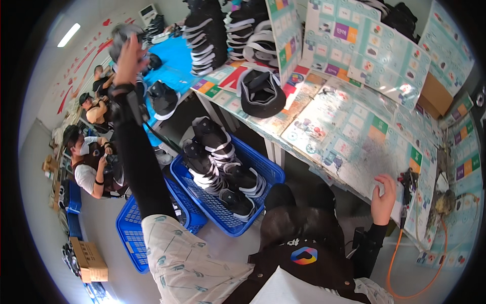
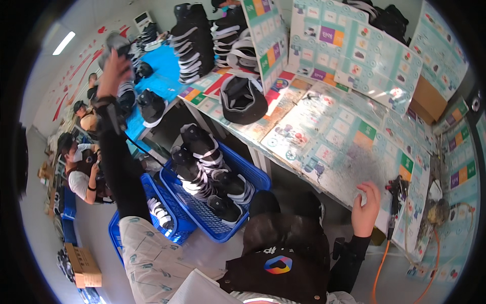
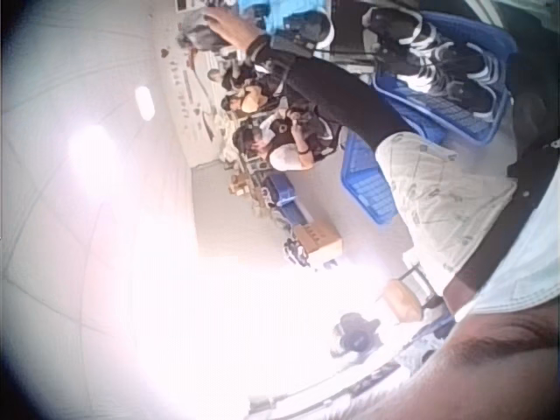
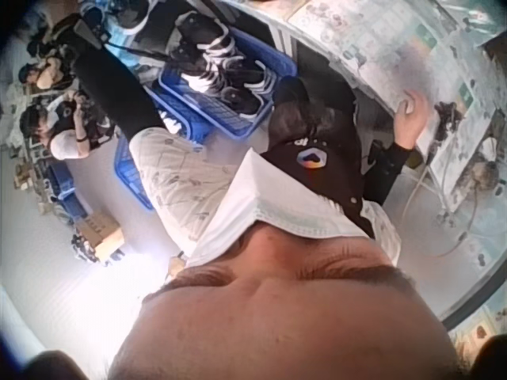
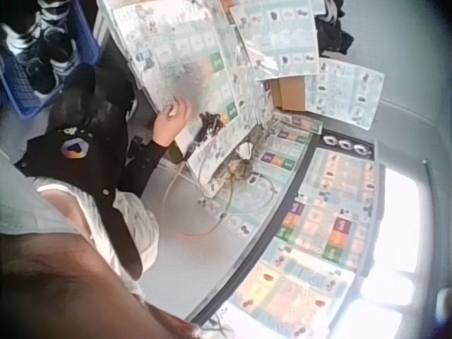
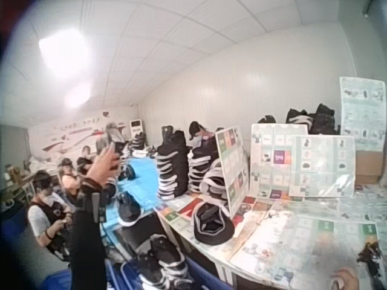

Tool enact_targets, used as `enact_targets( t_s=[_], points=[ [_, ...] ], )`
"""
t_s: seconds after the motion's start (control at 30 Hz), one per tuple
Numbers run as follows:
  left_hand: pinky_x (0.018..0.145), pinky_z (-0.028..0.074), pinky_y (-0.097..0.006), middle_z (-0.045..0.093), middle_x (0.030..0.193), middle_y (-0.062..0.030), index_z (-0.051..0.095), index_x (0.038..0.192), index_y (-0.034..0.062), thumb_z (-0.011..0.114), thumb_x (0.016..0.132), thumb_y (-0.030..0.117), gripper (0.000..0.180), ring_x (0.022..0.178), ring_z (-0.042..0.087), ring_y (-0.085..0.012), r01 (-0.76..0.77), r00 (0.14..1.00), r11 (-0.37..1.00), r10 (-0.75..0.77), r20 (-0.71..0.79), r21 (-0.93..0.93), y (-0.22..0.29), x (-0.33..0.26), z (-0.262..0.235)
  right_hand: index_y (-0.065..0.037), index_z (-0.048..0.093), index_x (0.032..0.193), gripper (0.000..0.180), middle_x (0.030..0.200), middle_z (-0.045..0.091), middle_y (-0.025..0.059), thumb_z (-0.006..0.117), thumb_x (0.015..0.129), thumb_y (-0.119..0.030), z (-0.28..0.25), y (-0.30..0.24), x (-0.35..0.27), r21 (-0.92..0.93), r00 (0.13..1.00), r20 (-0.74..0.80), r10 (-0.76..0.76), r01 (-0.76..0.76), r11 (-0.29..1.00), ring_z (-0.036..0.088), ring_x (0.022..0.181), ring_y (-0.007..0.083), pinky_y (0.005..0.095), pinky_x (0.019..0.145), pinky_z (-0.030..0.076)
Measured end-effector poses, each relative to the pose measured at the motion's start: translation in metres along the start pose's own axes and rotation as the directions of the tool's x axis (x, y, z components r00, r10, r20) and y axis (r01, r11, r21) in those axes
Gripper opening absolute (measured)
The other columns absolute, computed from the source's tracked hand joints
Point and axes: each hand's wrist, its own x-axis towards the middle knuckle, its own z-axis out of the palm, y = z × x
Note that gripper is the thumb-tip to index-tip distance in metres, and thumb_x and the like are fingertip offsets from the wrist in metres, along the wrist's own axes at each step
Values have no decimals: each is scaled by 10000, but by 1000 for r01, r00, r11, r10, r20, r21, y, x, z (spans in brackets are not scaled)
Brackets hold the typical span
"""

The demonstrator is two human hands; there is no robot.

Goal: Clean and inspect shoes using a pressurized air tool and manual wiping.

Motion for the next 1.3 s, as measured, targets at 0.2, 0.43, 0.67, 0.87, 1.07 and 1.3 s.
enact_targets(
  t_s=[0.2, 0.43, 0.67, 0.87, 1.07, 1.3],
  points=[
    [931, 549, -381, 747, 1192, -117, 590, 1399, 51, 671, 1003, 403, 536, 1110, 709, -234, -234, 919, 943, 135, 372, 236, -59, -61, 63, -12, 683, 1075, 241, 1273, 649, 170, 583, 878, 82, -3, -7, -11, 50, 998, 52, 25, -28, 998, 592, 1265, 368, 402, 1084, 442],
    [794, 588, -478, 757, 941, -215, 745, 1015, 31, 663, 931, 529, 512, 865, 738, -397, -245, 648, 432, -593, 478, 868, -546, -406, 77, -19, 692, 1070, 255, 1241, 672, 140, 573, 880, 103, 17, -28, -7, -119, 989, 149, -12, 30, 992, 600, 1294, 347, 405, 1095, 441],
    [946, 569, -456, 729, 1230, -139, 683, 1247, 111, 765, 835, 327, 472, 1083, 697, -359, -5, 411, 655, -687, 599, 755, -669, -612, -18, -21, 682, 1008, 233, 1213, 672, 141, 572, 871, 132, 52, -69, 7, -13, 955, 270, -124, 132, 991, 610, 1280, 347, 418, 1079, 452],
    [1180, 419, -473, 421, 1579, -200, 304, 1581, 20, 813, 810, 344, 979, 1459, 414, -429, 380, 507, 144, -859, -75, 914, -647, -559, 19, 5, 687, 1023, 133, 1204, 712, 202, 624, 939, 85, 55, -60, -3, -65, 948, 240, -209, 230, 971, 650, 1192, 397, 472, 1081, 470],
    [1153, 420, -572, 304, 1670, -114, 270, 1610, 72, 778, 840, 287, 947, 1534, 305, -387, 546, 430, 51, -874, -227, 836, -659, -533, 22, 1, 697, 1029, 217, 1154, 696, 192, 620, 830, 37, 60, -88, -3, -31, 900, 331, -283, 310, 950, 641, 1166, 411, 487, 1044, 480],
    [1149, 401, -568, 458, 1564, -130, 417, 1563, 107, 838, 780, 328, 916, 1478, 379, -388, 584, 387, 96, -906, -172, 806, -687, -530, 47, -18, 725, 1012, 180, 1137, 728, 173, 607, 902, 61, 67, -88, -3, -123, 878, 368, -307, 374, 919, 671, 1155, 379, 452, 1047, 488]
  ],
)
